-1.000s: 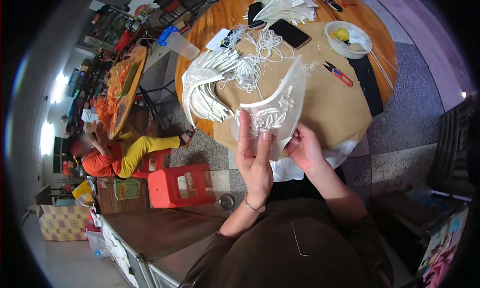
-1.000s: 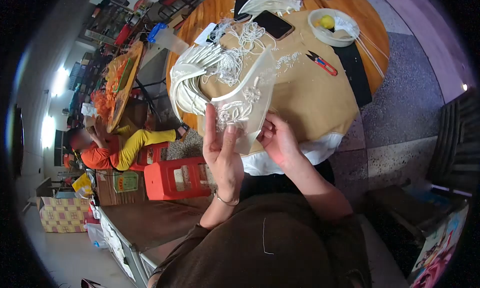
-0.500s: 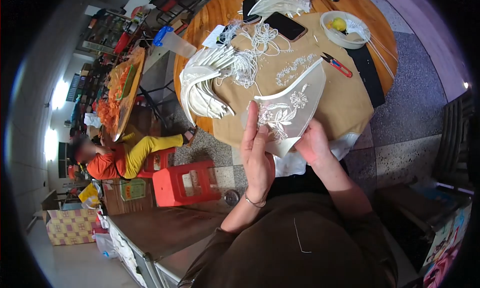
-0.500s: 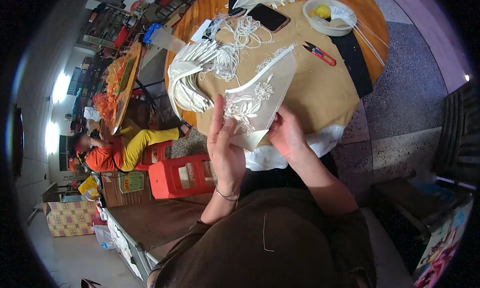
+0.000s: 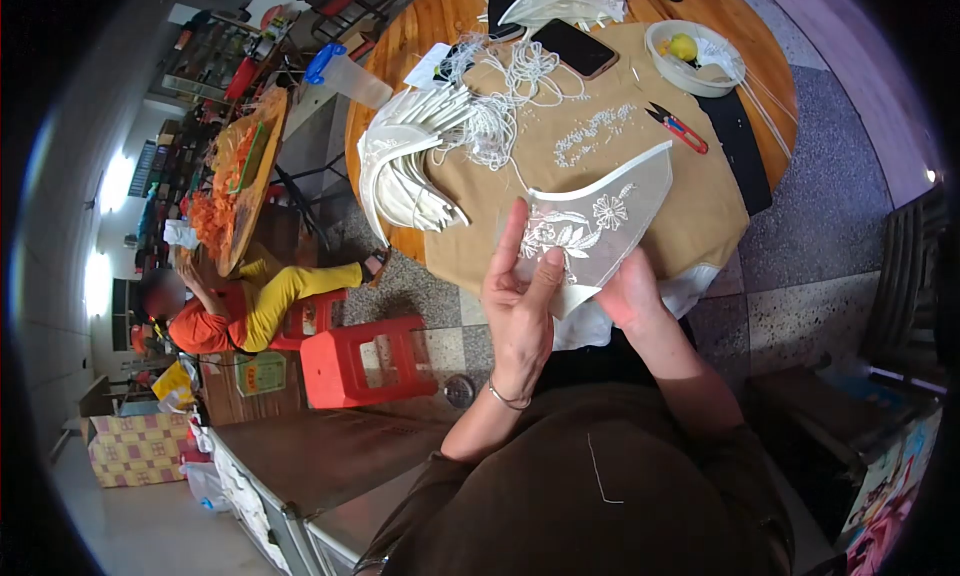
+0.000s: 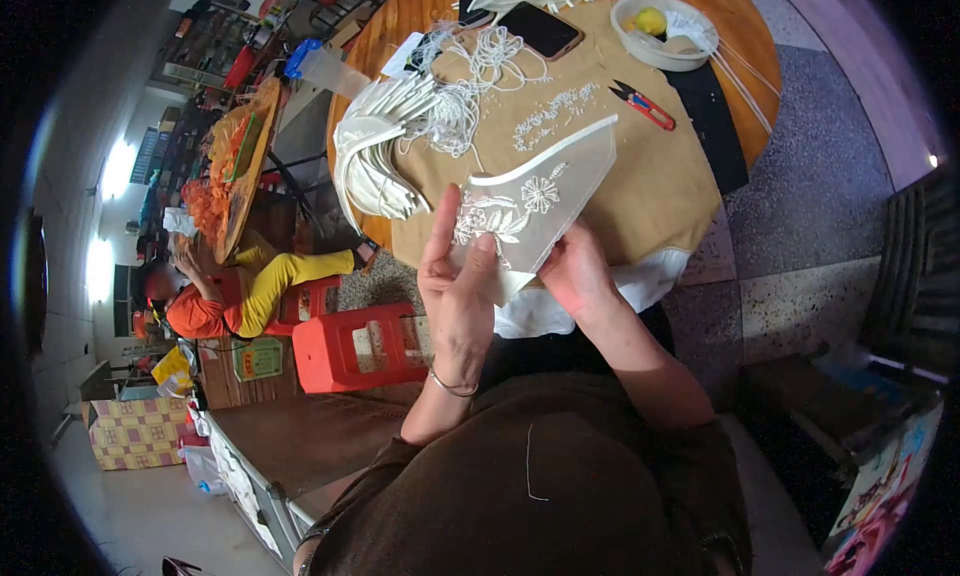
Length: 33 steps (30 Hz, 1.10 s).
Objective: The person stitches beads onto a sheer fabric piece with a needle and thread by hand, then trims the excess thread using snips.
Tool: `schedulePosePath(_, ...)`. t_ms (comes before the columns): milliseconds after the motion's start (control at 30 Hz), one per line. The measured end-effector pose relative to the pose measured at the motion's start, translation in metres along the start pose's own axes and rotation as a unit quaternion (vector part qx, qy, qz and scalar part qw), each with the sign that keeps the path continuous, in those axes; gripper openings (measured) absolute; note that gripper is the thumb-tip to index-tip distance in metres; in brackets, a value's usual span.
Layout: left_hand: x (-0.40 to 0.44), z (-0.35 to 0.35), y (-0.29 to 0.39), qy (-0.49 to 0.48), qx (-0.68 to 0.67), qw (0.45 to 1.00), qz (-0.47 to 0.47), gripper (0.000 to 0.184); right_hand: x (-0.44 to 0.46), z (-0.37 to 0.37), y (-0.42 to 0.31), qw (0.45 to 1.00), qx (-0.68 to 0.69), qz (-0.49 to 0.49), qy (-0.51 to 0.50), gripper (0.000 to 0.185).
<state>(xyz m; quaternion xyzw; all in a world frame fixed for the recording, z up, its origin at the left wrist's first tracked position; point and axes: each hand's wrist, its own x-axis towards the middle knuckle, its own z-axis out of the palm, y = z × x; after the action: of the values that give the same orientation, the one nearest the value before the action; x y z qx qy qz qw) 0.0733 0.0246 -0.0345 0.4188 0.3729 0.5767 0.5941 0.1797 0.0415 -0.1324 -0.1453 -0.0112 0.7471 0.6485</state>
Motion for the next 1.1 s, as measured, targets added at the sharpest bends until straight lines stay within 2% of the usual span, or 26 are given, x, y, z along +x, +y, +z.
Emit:
schedulePosePath(100, -0.001, 0.003, 0.001, -0.012, 0.007, 1.000, 0.001, 0.065, 0.001, 0.000, 0.002, 1.000, -0.012, -0.012, 0.017, 0.034)
schedulePosePath(233, -0.006, 0.002, 0.004, -0.063, 0.050, 0.996, -0.033, 0.075, 0.000, -0.002, -0.002, 0.999, -0.018, -0.023, -0.035, 0.041)
schedulePosePath(333, -0.008, 0.004, 0.006, -0.088, 0.067, 0.994, -0.012, 0.080, -0.001, -0.002, -0.003, 0.998, -0.033, -0.026, -0.048, 0.044)
schedulePosePath(433, -0.010, 0.005, 0.010, -0.115, 0.092, 0.989, -0.015, 0.079, -0.002, 0.000, -0.004, 0.997, -0.041, -0.026, -0.060, 0.045)
schedulePosePath(633, -0.007, -0.001, -0.006, -0.054, 0.027, 0.998, 0.012, 0.069, 0.003, -0.010, 0.002, 0.998, -0.027, -0.020, -0.044, 0.047)
schedulePosePath(800, -0.008, 0.008, 0.001, -0.046, 0.072, 0.996, -0.012, 0.072, -0.002, -0.001, 0.001, 0.999, -0.029, -0.014, -0.033, 0.051)
schedulePosePath(933, -0.011, 0.009, 0.000, -0.070, 0.084, 0.994, -0.011, 0.076, 0.002, -0.010, -0.001, 0.997, -0.018, -0.010, -0.079, 0.053)
schedulePosePath(1100, -0.012, 0.004, 0.002, -0.081, 0.072, 0.994, -0.020, 0.068, 0.003, -0.016, -0.004, 0.993, -0.009, -0.009, -0.114, 0.053)
